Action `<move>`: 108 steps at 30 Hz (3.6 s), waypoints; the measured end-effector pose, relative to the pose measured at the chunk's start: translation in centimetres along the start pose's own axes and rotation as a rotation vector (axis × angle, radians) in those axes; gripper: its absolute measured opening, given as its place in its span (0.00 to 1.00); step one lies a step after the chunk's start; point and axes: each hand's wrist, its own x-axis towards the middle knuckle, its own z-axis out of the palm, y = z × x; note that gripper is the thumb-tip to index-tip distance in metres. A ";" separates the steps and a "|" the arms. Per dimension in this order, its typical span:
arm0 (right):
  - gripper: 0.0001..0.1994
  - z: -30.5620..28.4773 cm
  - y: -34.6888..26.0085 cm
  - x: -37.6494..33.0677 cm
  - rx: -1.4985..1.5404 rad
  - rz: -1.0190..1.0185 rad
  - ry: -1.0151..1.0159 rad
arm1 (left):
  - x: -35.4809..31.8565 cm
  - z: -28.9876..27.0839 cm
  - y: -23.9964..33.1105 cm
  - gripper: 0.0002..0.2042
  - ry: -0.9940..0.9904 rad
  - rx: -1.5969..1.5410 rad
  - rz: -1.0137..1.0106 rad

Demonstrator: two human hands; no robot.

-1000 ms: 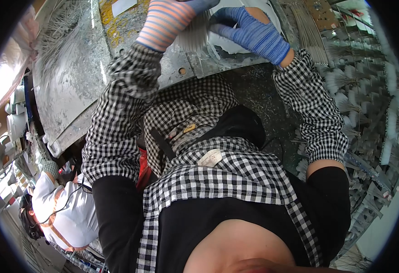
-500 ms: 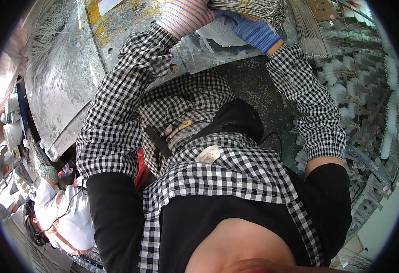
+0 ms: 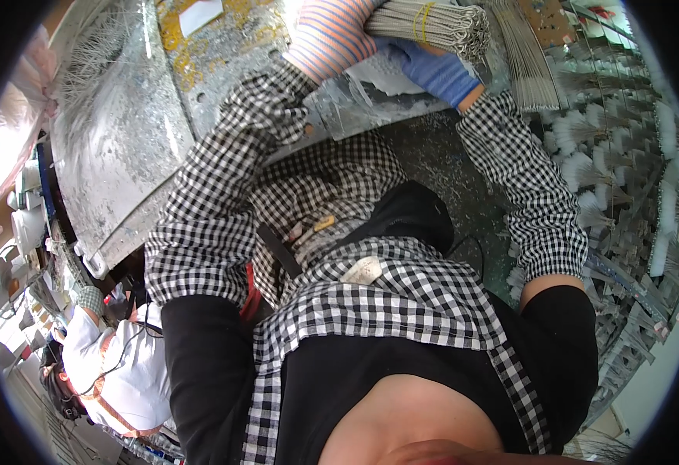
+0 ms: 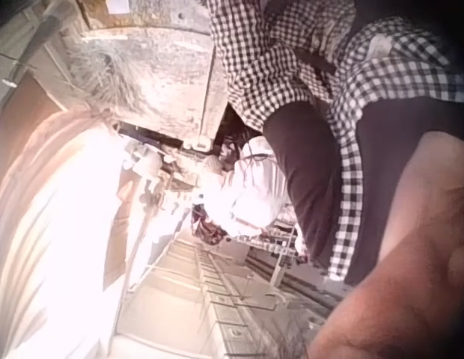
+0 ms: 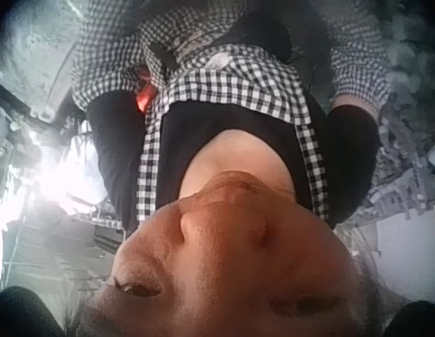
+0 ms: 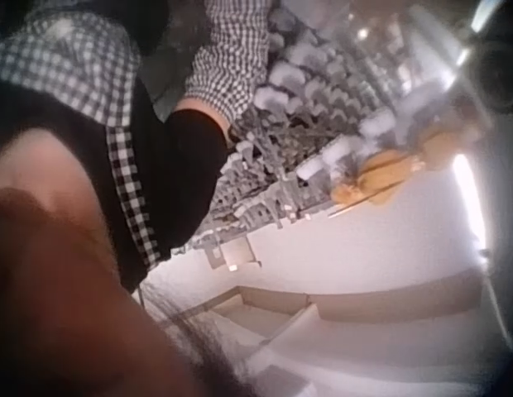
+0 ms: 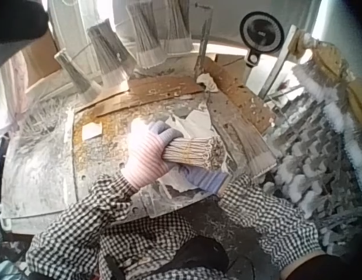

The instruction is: Gathering and dipping clusters of white and gray bristles into a white adhesive to manufacture industrial brushes.

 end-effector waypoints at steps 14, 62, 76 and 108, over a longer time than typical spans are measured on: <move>0.09 -12.2 -20.3 -0.4 0.695 -0.341 0.260 | -22.2 -22.3 8.0 0.26 1.028 -1.429 -0.981; 0.07 -4.7 -26.2 -1.2 0.791 -0.433 -0.371 | -32.4 -22.3 12.1 0.34 1.418 -1.625 -0.723; 0.10 -7.2 -26.0 2.5 1.059 -0.132 -0.446 | -28.3 -23.5 9.7 0.31 1.338 -1.368 -1.090; 0.11 -7.3 -19.9 5.2 0.640 -0.403 -0.211 | -14.9 -19.4 -0.9 0.30 0.334 -1.521 -0.859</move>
